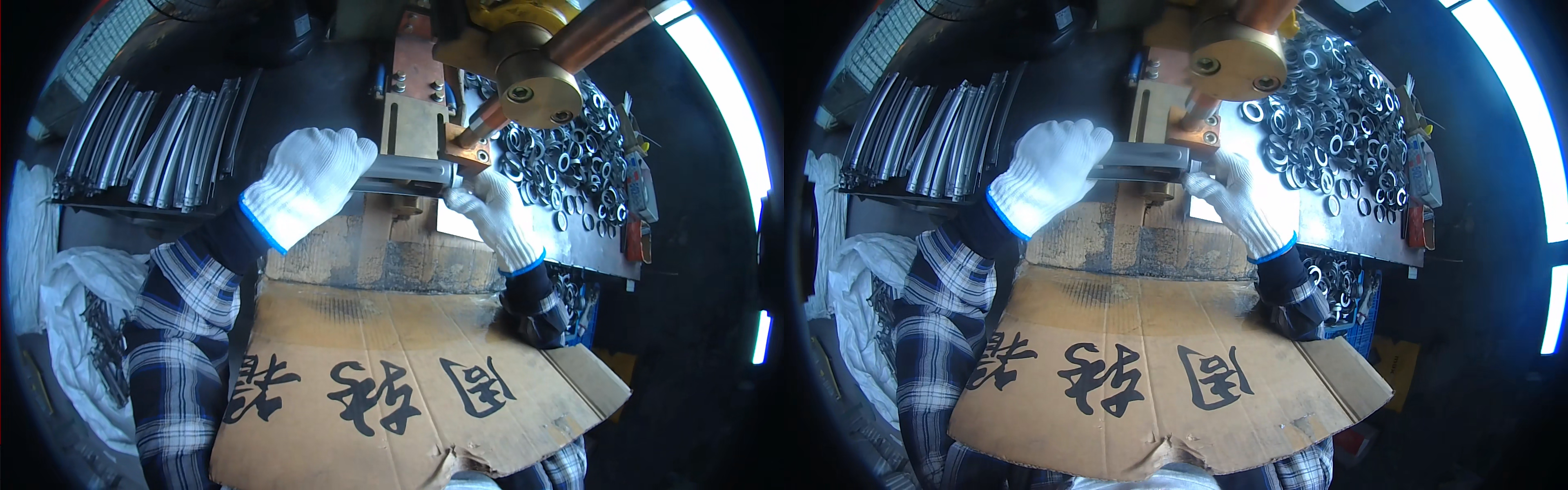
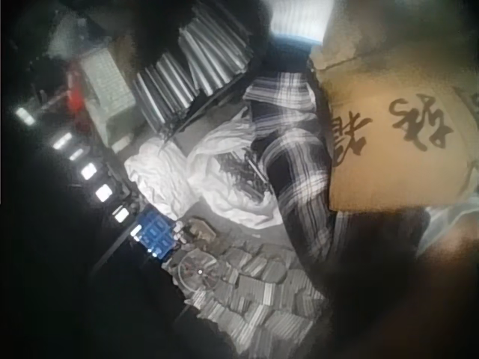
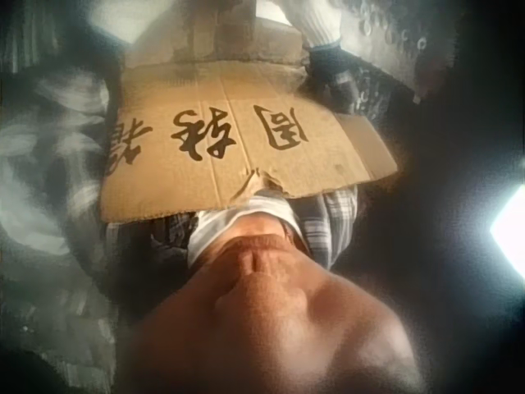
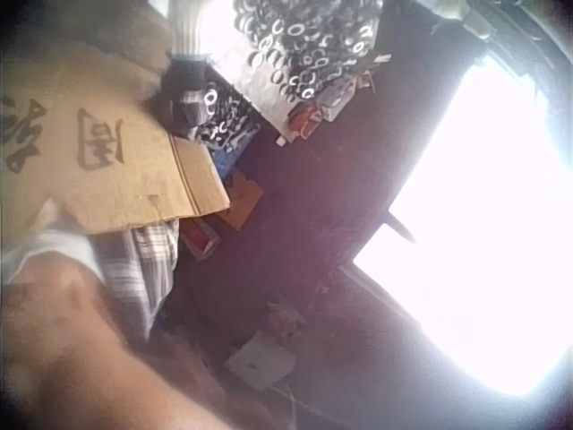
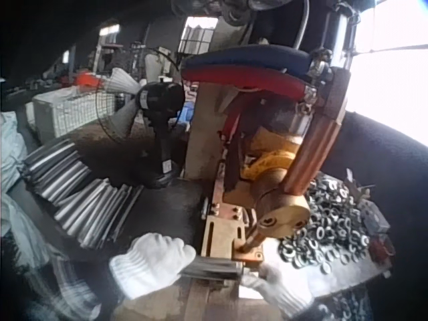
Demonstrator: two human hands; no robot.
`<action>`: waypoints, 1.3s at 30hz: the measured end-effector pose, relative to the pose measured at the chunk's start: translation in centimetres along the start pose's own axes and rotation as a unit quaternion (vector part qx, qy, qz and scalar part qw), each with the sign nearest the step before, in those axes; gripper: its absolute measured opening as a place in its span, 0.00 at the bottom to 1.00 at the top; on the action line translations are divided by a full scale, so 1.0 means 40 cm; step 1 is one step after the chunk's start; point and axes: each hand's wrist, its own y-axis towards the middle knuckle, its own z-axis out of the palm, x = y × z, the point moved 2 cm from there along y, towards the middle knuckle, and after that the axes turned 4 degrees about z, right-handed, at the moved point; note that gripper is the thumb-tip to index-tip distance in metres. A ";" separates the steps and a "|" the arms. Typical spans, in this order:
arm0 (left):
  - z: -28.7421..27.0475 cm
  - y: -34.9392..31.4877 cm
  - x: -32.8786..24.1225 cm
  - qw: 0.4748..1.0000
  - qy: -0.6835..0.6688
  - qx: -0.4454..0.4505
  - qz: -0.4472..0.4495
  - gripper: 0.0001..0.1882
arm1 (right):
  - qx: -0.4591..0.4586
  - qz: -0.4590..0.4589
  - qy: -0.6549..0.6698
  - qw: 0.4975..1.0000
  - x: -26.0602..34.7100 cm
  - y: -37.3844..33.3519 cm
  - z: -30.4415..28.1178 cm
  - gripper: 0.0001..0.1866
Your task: Operating a spot-welding machine to attach metal rings to the ends of tubes.
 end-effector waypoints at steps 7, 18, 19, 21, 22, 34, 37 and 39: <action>-0.003 0.000 -0.002 0.998 -0.064 -0.013 -0.006 0.20 | -0.003 -0.015 0.051 0.999 0.004 -0.023 0.009 0.13; -0.041 0.022 -0.053 0.991 -0.129 0.016 -0.025 0.24 | -0.003 0.009 0.024 1.000 -0.012 -0.017 0.022 0.10; -0.019 0.033 -0.061 0.985 -0.171 -0.024 -0.007 0.25 | -0.021 -0.005 0.070 0.997 -0.009 -0.023 0.028 0.10; 0.004 0.058 -0.069 0.974 -0.227 -0.014 -0.007 0.27 | -0.041 -0.017 0.115 0.992 -0.007 -0.026 0.041 0.10; 0.001 0.065 -0.071 0.973 -0.229 -0.014 -0.004 0.27 | -0.063 -0.031 0.136 0.988 -0.007 -0.027 0.047 0.10; -0.032 0.076 -0.066 0.954 -0.272 0.127 -0.003 0.29 | -0.042 -0.026 0.110 0.993 -0.047 -0.028 0.029 0.10; -0.028 0.089 -0.040 0.921 -0.345 0.180 -0.038 0.29 | 0.004 0.015 0.128 0.992 -0.036 -0.004 0.027 0.15; -0.038 0.085 -0.047 0.925 -0.333 0.177 -0.036 0.29 | 0.014 0.086 0.119 0.989 -0.021 -0.012 0.021 0.22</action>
